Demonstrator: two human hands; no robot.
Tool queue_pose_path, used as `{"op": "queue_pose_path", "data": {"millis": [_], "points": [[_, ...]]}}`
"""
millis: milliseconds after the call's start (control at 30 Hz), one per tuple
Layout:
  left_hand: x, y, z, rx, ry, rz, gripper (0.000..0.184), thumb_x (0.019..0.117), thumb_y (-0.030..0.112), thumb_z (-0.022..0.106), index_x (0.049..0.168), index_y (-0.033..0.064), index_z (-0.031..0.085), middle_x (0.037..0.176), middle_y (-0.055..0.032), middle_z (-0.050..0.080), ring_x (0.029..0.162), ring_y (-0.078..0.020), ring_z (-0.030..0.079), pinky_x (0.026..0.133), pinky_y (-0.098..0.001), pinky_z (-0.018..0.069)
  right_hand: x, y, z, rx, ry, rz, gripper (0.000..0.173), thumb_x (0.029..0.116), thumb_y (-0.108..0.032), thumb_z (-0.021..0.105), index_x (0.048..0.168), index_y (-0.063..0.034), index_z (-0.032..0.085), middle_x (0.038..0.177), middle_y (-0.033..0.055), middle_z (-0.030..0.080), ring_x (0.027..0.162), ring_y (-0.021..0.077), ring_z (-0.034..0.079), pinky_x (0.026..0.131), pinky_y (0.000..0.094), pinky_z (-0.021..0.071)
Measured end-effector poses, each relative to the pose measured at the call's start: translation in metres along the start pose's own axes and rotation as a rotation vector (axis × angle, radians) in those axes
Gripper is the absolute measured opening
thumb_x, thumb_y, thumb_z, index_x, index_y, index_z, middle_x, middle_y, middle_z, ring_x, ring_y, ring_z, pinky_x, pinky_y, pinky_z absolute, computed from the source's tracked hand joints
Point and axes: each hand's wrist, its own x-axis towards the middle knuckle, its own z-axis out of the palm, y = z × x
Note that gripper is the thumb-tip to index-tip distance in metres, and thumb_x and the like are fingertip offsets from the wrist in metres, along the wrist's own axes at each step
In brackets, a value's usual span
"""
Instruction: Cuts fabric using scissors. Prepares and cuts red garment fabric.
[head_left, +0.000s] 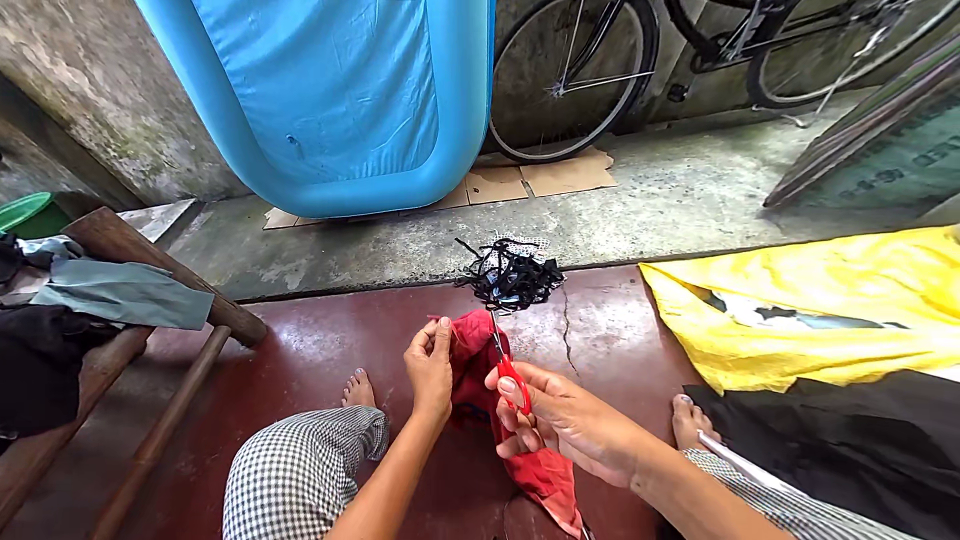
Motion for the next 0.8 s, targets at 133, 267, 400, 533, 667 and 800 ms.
{"op": "queue_pose_path", "data": {"millis": [133,267,400,533,667,800], "points": [[0.002,-0.012,0.003,0.033,-0.112,-0.072,0.058,0.105,0.059,0.04,0.116,0.0122,0.072,0.114,-0.006,0.071,0.105,-0.0202,0.066,0.092,-0.0445,0.0544,0.0,0.001,0.0,-0.013,0.007,0.015,0.026,0.1048,-0.031,0.057,0.12,-0.0095,0.059,0.082,0.0055,0.06,0.068,0.018,0.065,0.076,0.0448,0.0624],[-0.012,-0.033,0.008,-0.317,0.102,-0.454,0.026,0.1065,0.018,0.049,0.121,-0.0025,0.058,0.104,-0.017,0.064,0.092,-0.0254,0.066,0.082,-0.0415,0.0576,0.0,-0.001,-0.002,-0.007,0.047,0.009,0.026,0.1058,-0.029,0.054,0.12,-0.0081,0.059,0.083,0.0064,0.061,0.066,0.0178,0.064,0.074,0.0425,0.0628],[-0.022,-0.046,0.01,-0.227,-0.04,-0.415,0.006,0.096,-0.005,0.059,0.099,-0.0082,0.062,0.085,-0.0171,0.068,0.076,-0.022,0.069,0.072,-0.0367,0.0606,-0.002,-0.002,-0.001,0.01,0.046,0.013,0.024,0.1062,-0.028,0.054,0.119,-0.0084,0.059,0.084,0.0062,0.062,0.068,0.0181,0.065,0.076,0.044,0.0626],[-0.016,-0.047,0.008,0.064,-0.373,-0.188,0.043,0.0872,0.003,0.072,0.127,-0.0009,0.057,0.112,-0.0131,0.07,0.102,-0.0183,0.069,0.091,-0.0364,0.058,0.001,0.0,-0.003,0.005,0.048,0.033,0.025,0.1066,-0.029,0.053,0.121,-0.0091,0.058,0.086,0.0063,0.062,0.068,0.0179,0.065,0.076,0.0443,0.0625],[-0.009,-0.049,0.003,0.485,-0.642,0.106,0.087,0.0733,0.043,0.08,0.144,0.0025,0.049,0.137,-0.0136,0.059,0.127,-0.018,0.056,0.109,-0.0409,0.0465,-0.004,-0.008,-0.004,0.0,0.054,0.004,0.025,0.1049,-0.03,0.056,0.12,-0.01,0.058,0.084,0.0053,0.061,0.069,0.0171,0.065,0.076,0.0426,0.0626],[-0.007,-0.041,0.002,0.279,-0.492,0.271,0.081,0.0772,0.038,0.084,0.142,0.0067,0.048,0.134,-0.0092,0.059,0.123,-0.0163,0.058,0.104,-0.0394,0.0519,-0.007,-0.011,-0.003,-0.014,0.042,-0.025,0.025,0.1051,-0.03,0.055,0.12,-0.0105,0.058,0.084,0.0055,0.061,0.069,0.0172,0.065,0.076,0.0424,0.0625]]}}
